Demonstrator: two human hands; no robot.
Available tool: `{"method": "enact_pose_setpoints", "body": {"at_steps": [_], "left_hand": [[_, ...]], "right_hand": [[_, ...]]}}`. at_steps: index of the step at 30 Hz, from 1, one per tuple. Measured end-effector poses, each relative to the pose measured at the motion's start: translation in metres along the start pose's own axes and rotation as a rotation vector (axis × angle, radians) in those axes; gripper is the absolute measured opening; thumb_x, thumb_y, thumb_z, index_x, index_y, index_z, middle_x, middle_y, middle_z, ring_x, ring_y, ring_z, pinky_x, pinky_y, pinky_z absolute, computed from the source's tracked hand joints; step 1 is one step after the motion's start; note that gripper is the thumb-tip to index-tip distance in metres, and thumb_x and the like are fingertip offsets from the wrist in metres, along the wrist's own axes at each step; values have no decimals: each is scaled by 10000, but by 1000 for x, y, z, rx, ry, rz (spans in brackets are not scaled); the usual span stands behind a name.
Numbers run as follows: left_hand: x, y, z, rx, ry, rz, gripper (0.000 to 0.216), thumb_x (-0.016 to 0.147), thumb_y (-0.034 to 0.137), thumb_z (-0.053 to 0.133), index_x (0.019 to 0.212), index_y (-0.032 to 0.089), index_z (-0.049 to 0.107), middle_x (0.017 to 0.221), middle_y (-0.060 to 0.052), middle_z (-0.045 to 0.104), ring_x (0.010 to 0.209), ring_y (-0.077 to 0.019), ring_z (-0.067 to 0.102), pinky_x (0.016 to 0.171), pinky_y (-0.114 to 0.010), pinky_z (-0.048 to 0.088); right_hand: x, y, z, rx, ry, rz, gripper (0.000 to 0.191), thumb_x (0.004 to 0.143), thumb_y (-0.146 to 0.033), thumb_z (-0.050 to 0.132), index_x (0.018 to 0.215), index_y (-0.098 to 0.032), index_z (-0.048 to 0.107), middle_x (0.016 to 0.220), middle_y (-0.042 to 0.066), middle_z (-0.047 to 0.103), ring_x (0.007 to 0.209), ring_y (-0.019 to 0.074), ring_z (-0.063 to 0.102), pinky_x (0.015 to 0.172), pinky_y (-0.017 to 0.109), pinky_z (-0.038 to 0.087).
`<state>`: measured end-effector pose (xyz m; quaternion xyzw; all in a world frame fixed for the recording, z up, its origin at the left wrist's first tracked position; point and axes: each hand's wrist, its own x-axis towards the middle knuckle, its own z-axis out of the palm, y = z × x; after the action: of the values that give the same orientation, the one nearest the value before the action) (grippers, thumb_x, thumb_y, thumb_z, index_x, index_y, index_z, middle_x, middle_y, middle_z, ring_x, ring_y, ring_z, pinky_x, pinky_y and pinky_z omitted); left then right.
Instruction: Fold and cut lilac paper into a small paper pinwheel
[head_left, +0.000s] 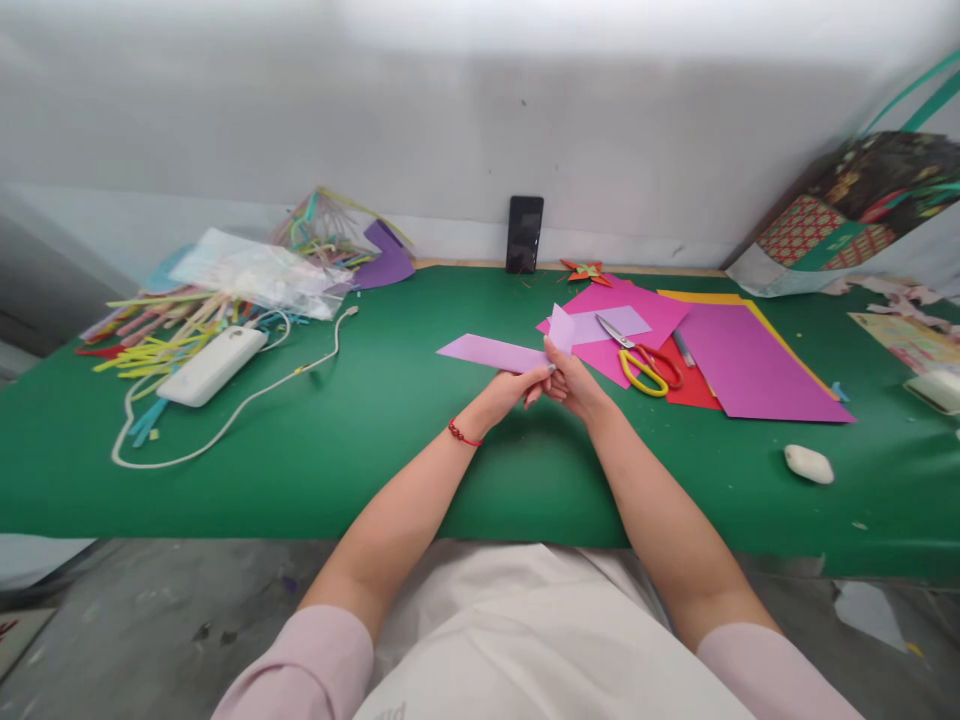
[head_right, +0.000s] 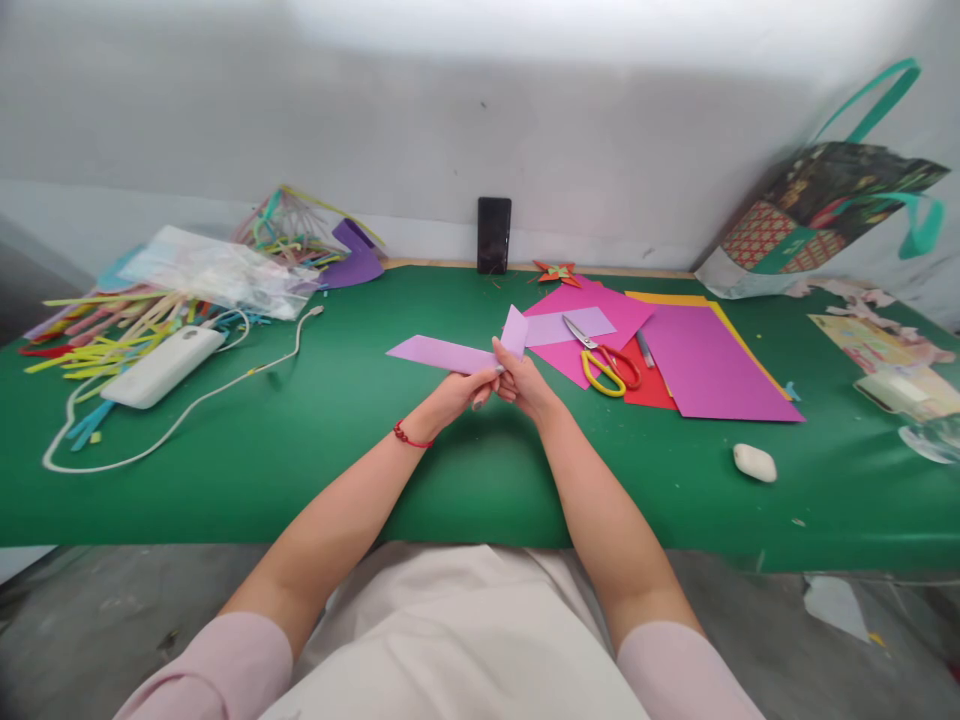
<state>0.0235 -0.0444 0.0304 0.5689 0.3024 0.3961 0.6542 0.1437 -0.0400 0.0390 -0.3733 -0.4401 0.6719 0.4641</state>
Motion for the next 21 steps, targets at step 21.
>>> {"method": "enact_pose_setpoints", "body": {"at_steps": [21], "left_hand": [[9, -2, 2, 16, 197, -191, 411, 860, 227, 388, 471, 154, 497, 314, 31, 444, 290, -65, 391, 399, -191, 332]], "right_hand": [[11, 11, -4, -100, 86, -31, 599, 652, -596, 646, 314, -190, 364, 246, -47, 327, 238, 54, 336, 270, 185, 281]]}}
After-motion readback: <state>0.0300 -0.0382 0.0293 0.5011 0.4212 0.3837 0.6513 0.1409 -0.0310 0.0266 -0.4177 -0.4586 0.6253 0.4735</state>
